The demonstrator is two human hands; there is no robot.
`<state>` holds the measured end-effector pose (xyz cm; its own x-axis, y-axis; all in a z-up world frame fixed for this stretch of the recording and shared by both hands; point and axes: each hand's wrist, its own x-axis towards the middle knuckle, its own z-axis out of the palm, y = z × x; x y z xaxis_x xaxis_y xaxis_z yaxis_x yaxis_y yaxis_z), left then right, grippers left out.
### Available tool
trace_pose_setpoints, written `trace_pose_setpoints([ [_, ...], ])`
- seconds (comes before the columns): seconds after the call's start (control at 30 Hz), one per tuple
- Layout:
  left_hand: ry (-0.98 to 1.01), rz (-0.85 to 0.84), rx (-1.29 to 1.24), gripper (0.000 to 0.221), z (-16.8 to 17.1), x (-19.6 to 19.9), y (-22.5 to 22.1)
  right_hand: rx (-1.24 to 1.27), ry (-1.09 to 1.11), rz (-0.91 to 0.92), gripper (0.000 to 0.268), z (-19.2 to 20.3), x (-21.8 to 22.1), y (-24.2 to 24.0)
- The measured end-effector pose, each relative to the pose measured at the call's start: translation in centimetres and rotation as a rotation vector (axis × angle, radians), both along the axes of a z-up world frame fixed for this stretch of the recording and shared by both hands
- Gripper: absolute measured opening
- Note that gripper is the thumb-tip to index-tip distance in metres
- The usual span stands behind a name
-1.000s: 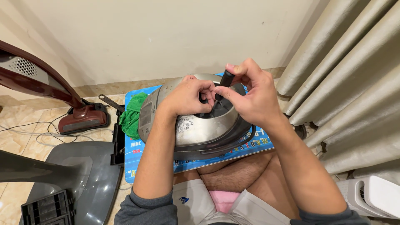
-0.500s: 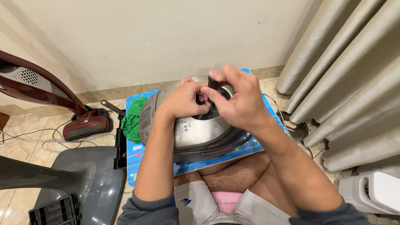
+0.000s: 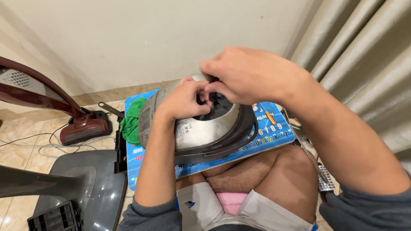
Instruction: Disassembling a rice cooker by removing screws from the base and lid using a screwdriver.
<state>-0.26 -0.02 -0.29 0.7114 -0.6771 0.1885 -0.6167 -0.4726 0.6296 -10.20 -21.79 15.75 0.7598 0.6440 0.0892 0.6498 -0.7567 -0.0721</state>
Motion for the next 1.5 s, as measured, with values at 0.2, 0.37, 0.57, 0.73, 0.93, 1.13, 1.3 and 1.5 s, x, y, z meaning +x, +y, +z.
trace_pose_setpoints([
  [0.2, -0.009, 0.025, -0.008, 0.036, -0.9, 0.2, 0.2, 0.012, -0.019, -0.061, 0.029, -1.9, -0.3, 1.6],
  [0.37, -0.174, 0.039, -0.085, 0.018, -1.2, -0.3, 0.7, 0.345, -0.132, -0.019, 0.017, -2.6, -1.2, 0.5],
  [0.57, 0.075, -0.098, -0.145, 0.024, 0.6, -1.1, 0.5, 0.997, -0.186, -0.336, 0.021, -3.6, -2.4, -15.8],
  [0.73, 0.070, -0.080, -0.120, 0.025, 0.8, -1.1, 0.5, 1.922, 0.379, -0.204, 0.046, -13.4, -1.3, -25.7],
  [0.93, 0.055, -0.037, -0.067, 0.026, 1.0, -1.4, 0.3, 2.316, 0.488, -0.297, 0.045, -30.2, -0.1, -34.5],
  [1.13, 0.026, 0.035, -0.058, 0.027, 0.9, -1.9, 0.2, 1.047, 0.298, -1.119, 0.041, -46.5, -0.7, -36.7],
  [1.3, -0.001, 0.180, -0.093, 0.021, 0.3, -1.4, 0.5, 0.702, 0.292, -1.129, 0.058, -51.0, -1.4, -34.9],
  [1.5, -0.193, 0.502, -0.124, 0.019, -1.5, -1.7, 7.8, 0.735, -0.069, -1.027, 0.052, -37.6, -7.0, -25.4],
])
